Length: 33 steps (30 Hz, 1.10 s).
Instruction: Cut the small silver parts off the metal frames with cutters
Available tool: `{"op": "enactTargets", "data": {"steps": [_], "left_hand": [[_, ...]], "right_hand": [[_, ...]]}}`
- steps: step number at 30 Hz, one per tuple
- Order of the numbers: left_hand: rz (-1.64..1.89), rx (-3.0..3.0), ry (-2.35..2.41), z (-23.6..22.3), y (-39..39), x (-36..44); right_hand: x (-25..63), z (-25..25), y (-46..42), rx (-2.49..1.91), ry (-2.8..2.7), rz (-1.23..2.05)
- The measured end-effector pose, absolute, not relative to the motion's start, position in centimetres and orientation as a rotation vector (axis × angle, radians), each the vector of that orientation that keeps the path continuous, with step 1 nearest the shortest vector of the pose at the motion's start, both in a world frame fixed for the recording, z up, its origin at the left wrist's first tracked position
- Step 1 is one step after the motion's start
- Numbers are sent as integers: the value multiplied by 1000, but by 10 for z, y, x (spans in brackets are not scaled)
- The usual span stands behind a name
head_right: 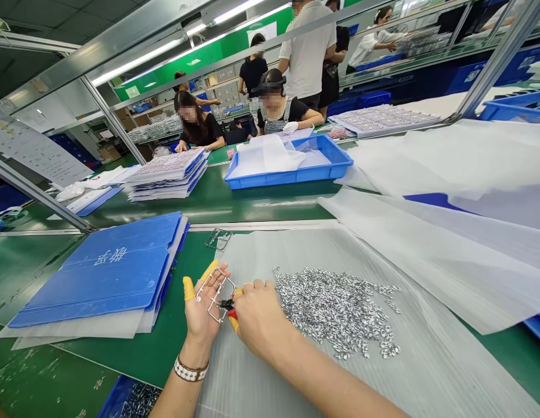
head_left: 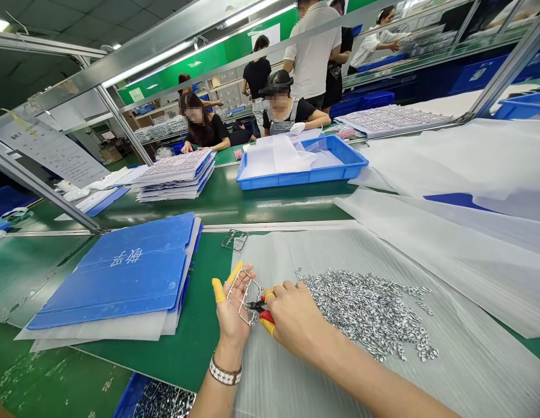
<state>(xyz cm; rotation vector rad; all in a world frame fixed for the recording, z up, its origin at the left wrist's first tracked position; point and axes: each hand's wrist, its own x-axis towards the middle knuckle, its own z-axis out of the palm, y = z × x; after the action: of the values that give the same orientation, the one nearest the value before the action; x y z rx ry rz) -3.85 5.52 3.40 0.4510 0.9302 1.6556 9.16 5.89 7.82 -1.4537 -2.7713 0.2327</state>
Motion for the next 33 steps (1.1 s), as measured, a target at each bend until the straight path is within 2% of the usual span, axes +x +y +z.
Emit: {"op": "enactTargets", "data": {"steps": [19,25,30,33], "left_hand": [[1690,526,996,28,55,-36],[1722,566,997,38,51,-45],[1790,800,1229,51,-1,-93],[1744,767,1548,38,-63,-138]], "right_hand": [[89,75,57,-1428,-2796,167],[97,79,59,-1439,-2796,197],[119,68,65,-1493,-2692,328],[123,52,68,-1517,-2579,525]]}}
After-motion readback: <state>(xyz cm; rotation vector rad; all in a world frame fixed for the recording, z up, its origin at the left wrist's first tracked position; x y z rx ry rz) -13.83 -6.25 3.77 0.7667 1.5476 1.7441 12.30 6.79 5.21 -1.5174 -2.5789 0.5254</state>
